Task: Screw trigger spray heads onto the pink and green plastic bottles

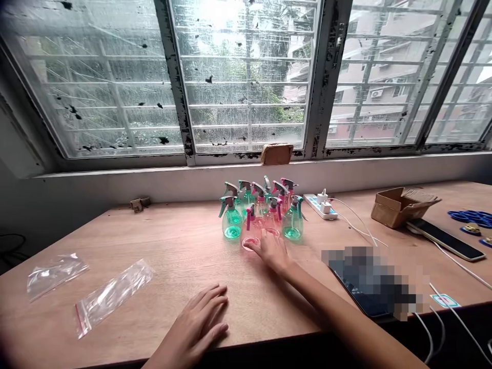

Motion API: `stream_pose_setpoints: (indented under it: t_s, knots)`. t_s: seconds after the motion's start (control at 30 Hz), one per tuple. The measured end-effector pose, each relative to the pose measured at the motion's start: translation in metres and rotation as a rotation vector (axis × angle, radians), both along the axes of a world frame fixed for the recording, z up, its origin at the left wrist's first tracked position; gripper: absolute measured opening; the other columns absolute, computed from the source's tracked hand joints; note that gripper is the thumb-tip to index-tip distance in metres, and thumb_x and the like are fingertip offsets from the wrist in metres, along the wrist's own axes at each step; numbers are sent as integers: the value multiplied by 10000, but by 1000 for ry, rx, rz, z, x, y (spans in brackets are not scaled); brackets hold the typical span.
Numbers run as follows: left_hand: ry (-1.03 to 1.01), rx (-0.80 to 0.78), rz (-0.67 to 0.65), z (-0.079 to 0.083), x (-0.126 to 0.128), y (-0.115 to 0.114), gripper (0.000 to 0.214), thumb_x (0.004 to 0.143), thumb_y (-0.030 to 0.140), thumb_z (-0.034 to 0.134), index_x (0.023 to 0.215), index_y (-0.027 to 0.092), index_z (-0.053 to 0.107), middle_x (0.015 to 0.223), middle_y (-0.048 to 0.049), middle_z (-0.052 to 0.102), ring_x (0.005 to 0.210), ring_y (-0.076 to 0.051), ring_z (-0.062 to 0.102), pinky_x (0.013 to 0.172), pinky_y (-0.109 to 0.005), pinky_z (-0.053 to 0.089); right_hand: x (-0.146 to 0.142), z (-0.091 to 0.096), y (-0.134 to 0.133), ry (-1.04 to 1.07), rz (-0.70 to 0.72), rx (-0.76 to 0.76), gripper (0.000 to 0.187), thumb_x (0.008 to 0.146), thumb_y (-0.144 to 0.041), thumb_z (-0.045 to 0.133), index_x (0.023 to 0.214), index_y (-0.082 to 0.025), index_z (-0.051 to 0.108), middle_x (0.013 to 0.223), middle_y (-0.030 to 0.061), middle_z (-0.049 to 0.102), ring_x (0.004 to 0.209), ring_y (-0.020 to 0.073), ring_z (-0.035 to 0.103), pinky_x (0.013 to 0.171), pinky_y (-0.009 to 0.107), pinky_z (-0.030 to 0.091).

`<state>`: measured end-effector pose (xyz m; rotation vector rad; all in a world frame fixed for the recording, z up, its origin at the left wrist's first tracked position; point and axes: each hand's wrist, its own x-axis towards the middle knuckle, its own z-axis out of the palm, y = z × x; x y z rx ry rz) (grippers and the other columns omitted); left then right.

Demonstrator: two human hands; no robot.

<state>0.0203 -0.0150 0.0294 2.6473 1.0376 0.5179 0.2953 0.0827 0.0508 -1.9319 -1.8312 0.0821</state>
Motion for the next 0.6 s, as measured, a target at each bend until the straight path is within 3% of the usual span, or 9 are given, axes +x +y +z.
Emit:
stream_pose_setpoints:
  t_s: [0.1, 0.2, 0.3, 0.6]
  knots:
    - [-14, 3, -20, -2, -2, 1, 363, 1009, 342, 609, 1364, 266, 599, 1532, -84, 585, 1437, -330, 510, 1156, -504, 491, -7, 5, 17, -119, -67, -83, 485, 983, -571, 567, 857, -132, 733, 978, 194, 786, 966, 341, 742, 812, 415, 538]
    - [-10, 2, -38, -3, -2, 2, 367, 1011, 341, 606, 1369, 265, 590, 1529, -84, 589, 1434, -328, 517, 1152, -502, 495, -11, 5, 27, -198, -84, -135, 324, 1010, -462, 602, 1046, -161, 718, 1099, 92, 760, 984, 245, 725, 896, 449, 571]
    - [6, 4, -44, -1, -2, 2, 372, 1012, 341, 602, 1375, 265, 582, 1528, -84, 591, 1434, -326, 519, 1144, -502, 504, -11, 2, 32, -244, -90, -171, 267, 1014, -396, 622, 1150, -175, 687, 1163, 77, 730, 992, 233, 717, 886, 451, 594]
    - [5, 96, -84, 0, -3, 7, 380, 992, 320, 631, 1364, 266, 572, 1493, -84, 627, 1390, -305, 575, 1104, -442, 549, -11, -4, 32, -290, -54, -201, 300, 1024, -436, 594, 1079, -164, 709, 1092, 73, 757, 969, 229, 730, 882, 446, 592]
